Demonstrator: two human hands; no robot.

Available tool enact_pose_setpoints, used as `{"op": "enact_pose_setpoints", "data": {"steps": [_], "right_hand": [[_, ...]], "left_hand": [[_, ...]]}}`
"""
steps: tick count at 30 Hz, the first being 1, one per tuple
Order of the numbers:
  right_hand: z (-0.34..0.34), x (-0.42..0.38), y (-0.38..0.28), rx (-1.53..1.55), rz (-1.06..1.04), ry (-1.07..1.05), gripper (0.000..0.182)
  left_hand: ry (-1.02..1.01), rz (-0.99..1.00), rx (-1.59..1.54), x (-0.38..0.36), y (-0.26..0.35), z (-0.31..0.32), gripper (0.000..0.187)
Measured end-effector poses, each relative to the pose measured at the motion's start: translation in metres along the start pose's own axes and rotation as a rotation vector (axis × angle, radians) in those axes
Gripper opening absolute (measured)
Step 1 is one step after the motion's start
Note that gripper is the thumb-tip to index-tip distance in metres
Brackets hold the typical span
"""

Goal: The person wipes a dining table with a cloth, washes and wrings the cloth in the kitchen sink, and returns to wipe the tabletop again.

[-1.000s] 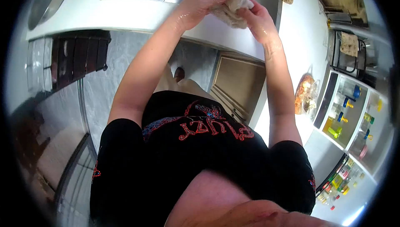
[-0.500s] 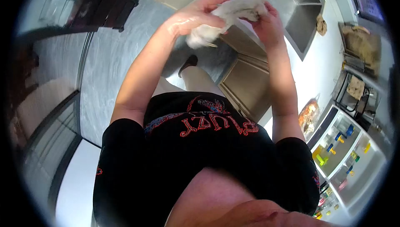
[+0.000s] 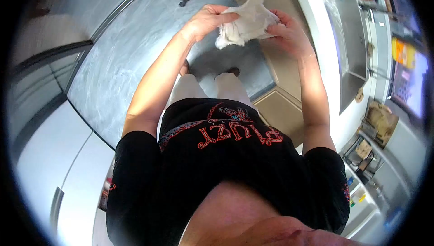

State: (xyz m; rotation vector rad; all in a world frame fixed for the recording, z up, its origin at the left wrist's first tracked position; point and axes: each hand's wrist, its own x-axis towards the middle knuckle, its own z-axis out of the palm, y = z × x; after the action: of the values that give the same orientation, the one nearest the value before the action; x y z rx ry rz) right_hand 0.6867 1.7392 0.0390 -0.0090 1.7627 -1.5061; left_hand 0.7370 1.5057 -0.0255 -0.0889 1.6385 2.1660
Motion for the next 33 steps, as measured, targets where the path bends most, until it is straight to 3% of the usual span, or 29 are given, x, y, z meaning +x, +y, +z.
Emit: {"op": "enact_pose_setpoints", "data": {"steps": [1, 4, 6, 9, 13, 16, 17, 19, 22, 23, 24, 25, 28, 31, 32, 33], "right_hand": [[0.016, 0.012, -0.005, -0.178, -0.018, 0.003, 0.038], [0.051, 0.067, -0.002, -0.199, -0.032, -0.05, 0.031], [0.073, 0.104, 0.006, 0.049, -0.013, -0.054, 0.028], [0.106, 0.127, 0.0, 0.278, -0.003, -0.177, 0.028], [0.132, 0.146, -0.014, 0.353, 0.011, -0.277, 0.031], [0.124, 0.168, -0.022, 0.133, 0.036, -0.479, 0.048], [0.126, 0.174, -0.03, 0.007, 0.01, -0.56, 0.053], [0.135, 0.182, -0.048, -0.235, -0.068, -0.717, 0.066], [0.168, 0.19, -0.076, -0.699, -0.529, -0.73, 0.079], [0.184, 0.191, -0.082, -0.731, -0.568, -0.789, 0.079], [0.197, 0.194, -0.082, -0.725, -0.618, -0.772, 0.069], [0.201, 0.2, -0.085, -0.731, -0.54, -0.731, 0.056], [0.209, 0.217, -0.102, -0.831, -0.251, -0.609, 0.018], [0.234, 0.228, -0.104, -0.853, -0.649, -0.686, 0.01], [0.246, 0.233, -0.098, -0.847, -0.786, -0.65, 0.009], [0.261, 0.237, -0.098, -0.8, -0.8, -0.643, 0.009]], "left_hand": [[0.017, 0.002, -0.064, -0.015, 0.009, -0.021, 0.023], [0.079, 0.041, -0.372, -0.053, 0.011, -0.073, 0.021], [0.134, 0.034, -0.577, -0.076, 0.019, -0.093, 0.022], [0.202, -0.025, -0.135, -0.082, 0.009, -0.121, 0.019], [0.318, 0.037, -0.083, -0.083, -0.016, -0.152, 0.024], [0.457, 0.204, -0.312, -0.094, 0.001, -0.155, 0.023], [0.445, 0.092, -0.256, -0.104, 0.02, -0.157, 0.029], [0.446, 0.078, -0.336, -0.109, 0.034, -0.157, 0.031], [0.462, -0.014, -0.239, -0.106, 0.062, -0.156, 0.031], [0.452, 0.016, -0.25, -0.102, 0.063, -0.158, 0.03], [0.441, 0.045, -0.261, -0.099, 0.063, -0.161, 0.029], [0.439, 0.042, -0.22, -0.1, 0.071, -0.164, 0.025], [0.59, 0.073, 0.308, -0.107, 0.06, -0.185, 0.022], [0.747, 0.067, 0.581, -0.12, 0.059, -0.198, 0.023], [0.777, -0.015, 0.506, -0.128, 0.068, -0.2, 0.022], [0.788, 0.054, 0.46, -0.132, 0.058, -0.211, 0.022]]}}
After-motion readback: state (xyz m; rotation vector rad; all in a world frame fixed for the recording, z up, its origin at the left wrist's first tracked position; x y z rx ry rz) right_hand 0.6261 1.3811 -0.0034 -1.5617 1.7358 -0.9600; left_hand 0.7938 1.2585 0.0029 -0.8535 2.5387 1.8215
